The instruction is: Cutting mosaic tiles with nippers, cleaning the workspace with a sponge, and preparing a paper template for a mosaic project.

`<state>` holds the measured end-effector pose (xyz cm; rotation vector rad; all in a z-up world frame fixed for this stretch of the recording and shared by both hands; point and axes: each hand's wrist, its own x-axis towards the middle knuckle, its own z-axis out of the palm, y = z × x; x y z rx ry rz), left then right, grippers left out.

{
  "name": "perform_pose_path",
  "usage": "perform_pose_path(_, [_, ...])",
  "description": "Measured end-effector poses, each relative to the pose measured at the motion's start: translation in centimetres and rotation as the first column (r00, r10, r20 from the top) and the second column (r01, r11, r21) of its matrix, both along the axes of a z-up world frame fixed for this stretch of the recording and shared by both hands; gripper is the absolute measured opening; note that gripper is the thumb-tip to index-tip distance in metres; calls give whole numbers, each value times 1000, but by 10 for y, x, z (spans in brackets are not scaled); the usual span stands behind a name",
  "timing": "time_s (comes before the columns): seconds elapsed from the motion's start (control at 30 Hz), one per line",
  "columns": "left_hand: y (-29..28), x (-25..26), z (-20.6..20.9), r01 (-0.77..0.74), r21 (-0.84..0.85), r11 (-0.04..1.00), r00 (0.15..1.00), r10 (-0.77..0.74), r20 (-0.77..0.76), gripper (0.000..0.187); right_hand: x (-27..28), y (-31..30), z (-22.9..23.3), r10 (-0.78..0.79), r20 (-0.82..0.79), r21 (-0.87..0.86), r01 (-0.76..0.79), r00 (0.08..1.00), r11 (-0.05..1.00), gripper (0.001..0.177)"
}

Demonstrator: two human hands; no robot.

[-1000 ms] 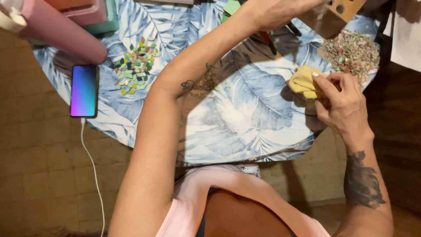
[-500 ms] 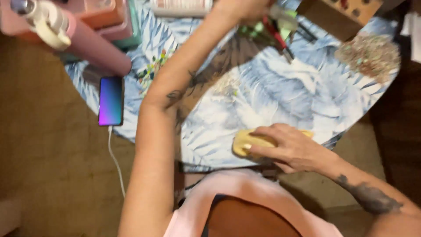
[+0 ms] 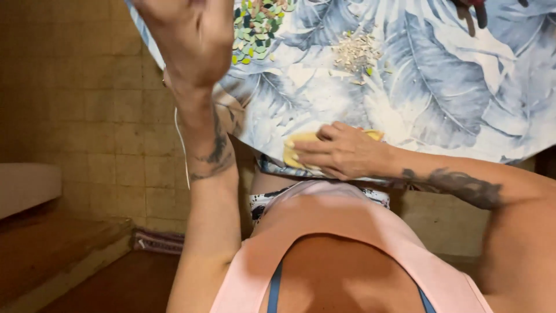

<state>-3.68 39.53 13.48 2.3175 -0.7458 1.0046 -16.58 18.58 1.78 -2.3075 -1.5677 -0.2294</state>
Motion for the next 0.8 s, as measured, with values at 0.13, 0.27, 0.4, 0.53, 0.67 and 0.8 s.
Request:
perform_pose_path(0.13, [-5, -36, 21, 197, -182, 963, 980, -194, 39, 10, 23, 36, 11, -344, 59, 21, 343, 937, 939, 30])
perform_pose_path(0.27, [3, -40, -11, 239, -224, 945, 965, -257, -56, 16, 49, 50, 17, -532, 83, -51, 537, 843, 842, 30])
perform_pose_path(0.4, [5, -35, -46, 222, -151, 963, 956, -245, -161, 12, 61, 39, 16, -610, 55, -54, 613, 790, 789, 34])
perform_pose_path(0.53, [-3, -22, -82, 285, 161, 945, 899, -206, -386, 22, 57, 20, 18, -734, 145, -186, 747, 664, 639, 32])
perform_pose_path(0.67, [-4, -7, -113, 377, 207, 903, 883, -284, -373, 11, 58, 0, 14, -833, 148, -375, 810, 533, 452, 37])
perform_pose_path(0.8, [-1, 4, -114, 353, 211, 912, 902, -271, -336, 8, 49, 17, 42, -758, 24, -246, 739, 651, 627, 49])
